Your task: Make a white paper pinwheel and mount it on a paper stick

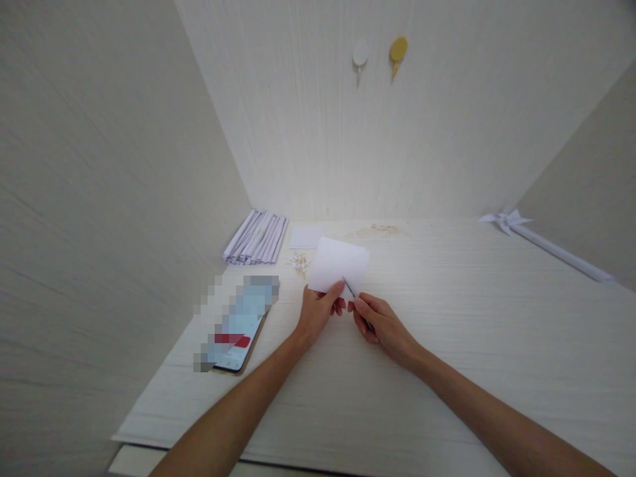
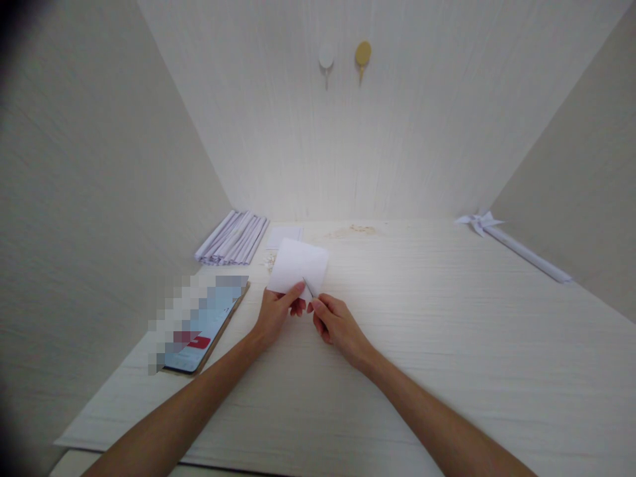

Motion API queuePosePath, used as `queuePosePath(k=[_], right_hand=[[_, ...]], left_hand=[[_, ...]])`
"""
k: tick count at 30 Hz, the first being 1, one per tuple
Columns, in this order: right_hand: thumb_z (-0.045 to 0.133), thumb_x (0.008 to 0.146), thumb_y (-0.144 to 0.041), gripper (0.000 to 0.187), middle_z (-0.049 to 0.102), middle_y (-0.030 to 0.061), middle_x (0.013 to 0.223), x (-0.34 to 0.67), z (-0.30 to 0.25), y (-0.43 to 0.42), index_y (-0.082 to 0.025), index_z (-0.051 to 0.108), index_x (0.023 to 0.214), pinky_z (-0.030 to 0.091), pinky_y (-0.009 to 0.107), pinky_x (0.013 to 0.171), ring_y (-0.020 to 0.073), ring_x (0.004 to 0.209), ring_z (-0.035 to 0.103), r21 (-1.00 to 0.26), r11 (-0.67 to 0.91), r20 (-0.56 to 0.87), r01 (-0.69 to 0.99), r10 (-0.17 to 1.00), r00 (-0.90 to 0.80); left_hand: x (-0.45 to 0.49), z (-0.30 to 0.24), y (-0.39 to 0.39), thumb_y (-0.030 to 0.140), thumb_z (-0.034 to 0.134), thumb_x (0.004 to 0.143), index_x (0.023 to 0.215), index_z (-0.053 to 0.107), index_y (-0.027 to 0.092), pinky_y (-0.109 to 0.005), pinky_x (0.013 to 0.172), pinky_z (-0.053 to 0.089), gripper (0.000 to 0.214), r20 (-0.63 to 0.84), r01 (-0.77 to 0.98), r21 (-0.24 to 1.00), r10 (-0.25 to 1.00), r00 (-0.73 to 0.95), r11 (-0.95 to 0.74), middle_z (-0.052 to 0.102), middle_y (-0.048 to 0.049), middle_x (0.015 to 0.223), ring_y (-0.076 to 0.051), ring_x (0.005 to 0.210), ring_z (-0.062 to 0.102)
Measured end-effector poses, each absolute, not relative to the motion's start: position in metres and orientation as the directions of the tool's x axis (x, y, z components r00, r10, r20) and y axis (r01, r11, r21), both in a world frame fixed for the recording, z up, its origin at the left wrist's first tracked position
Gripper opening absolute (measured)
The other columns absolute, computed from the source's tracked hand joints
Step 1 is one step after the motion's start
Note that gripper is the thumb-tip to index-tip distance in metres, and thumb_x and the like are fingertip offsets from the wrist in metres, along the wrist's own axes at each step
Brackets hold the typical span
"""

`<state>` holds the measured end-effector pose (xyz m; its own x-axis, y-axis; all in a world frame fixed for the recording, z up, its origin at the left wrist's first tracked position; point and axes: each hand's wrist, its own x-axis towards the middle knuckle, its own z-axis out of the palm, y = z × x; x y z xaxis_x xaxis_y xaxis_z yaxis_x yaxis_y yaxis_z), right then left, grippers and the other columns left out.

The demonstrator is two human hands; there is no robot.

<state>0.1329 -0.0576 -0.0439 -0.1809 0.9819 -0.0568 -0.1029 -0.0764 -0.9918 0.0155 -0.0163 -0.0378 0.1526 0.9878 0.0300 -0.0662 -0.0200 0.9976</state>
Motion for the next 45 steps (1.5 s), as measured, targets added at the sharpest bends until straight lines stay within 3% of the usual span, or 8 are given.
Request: queuePosePath(k=[24, 32, 40, 45], right_hand=[[0.041, 0.075, -0.037, 0.024, 0.033, -0.0091, 0.039, 0.133, -0.045, -0.057, -0.016, 0.046, 0.065, 0.015, 0.017, 0.029, 0.0033, 0.03, 0.024, -0.996, -0.048, -0.036, -0.079, 0.988, -0.149], [0.042, 0.074, -0.037, 0.023, 0.033, -0.0095, 0.038, 0.132, -0.046, -0.056, -0.017, 0.046, 0.064, 0.014, 0.016, 0.028, 0.0029, 0.028, 0.024, -0.994, -0.083, -0.072, -0.076, 0.988, -0.137], [0.042, 0.074, -0.039, 0.024, 0.035, -0.0092, 0.04, 0.133, -0.043, -0.057, -0.016, 0.046, 0.066, 0.015, 0.016, 0.028, 0.0027, 0.028, 0.025, -0.99, -0.092, -0.078, -0.103, 0.989, -0.129], [0.041, 0.075, -0.037, 0.023, 0.037, -0.0092, 0.041, 0.133, -0.043, -0.058, -0.017, 0.046, 0.068, 0.018, 0.015, 0.028, 0.0024, 0.028, 0.027, -0.992, -0.074, -0.06, -0.107, 0.99, -0.126]], left_hand=[[0.016, -0.038, -0.017, 0.035, 0.056, 0.062, 0.046, 0.052, 0.012, -0.018, 0.034, 0.031, 0.028, 0.031, -0.067, 0.998, 0.98, 0.194, -0.018, 0.05, 0.001, 0.039, -0.007, 0.033, 0.043], [0.005, -0.038, -0.004, 0.036, 0.059, 0.059, 0.055, 0.051, 0.014, -0.016, 0.033, 0.024, 0.024, 0.073, -0.189, 0.979, 0.997, 0.005, -0.071, 0.044, 0.0066, 0.04, -0.004, 0.033, 0.037], [0.006, -0.037, -0.002, 0.035, 0.061, 0.057, 0.05, 0.048, 0.014, -0.015, 0.034, 0.022, 0.026, 0.11, -0.184, 0.975, 0.99, -0.087, -0.125, 0.037, 0.0087, 0.04, -0.002, 0.034, 0.032], [0.006, -0.039, -0.001, 0.034, 0.057, 0.062, 0.057, 0.05, 0.014, -0.014, 0.038, 0.032, 0.022, 0.068, -0.272, 0.957, 0.988, -0.136, -0.103, 0.044, 0.0064, 0.047, -0.003, 0.039, 0.043]])
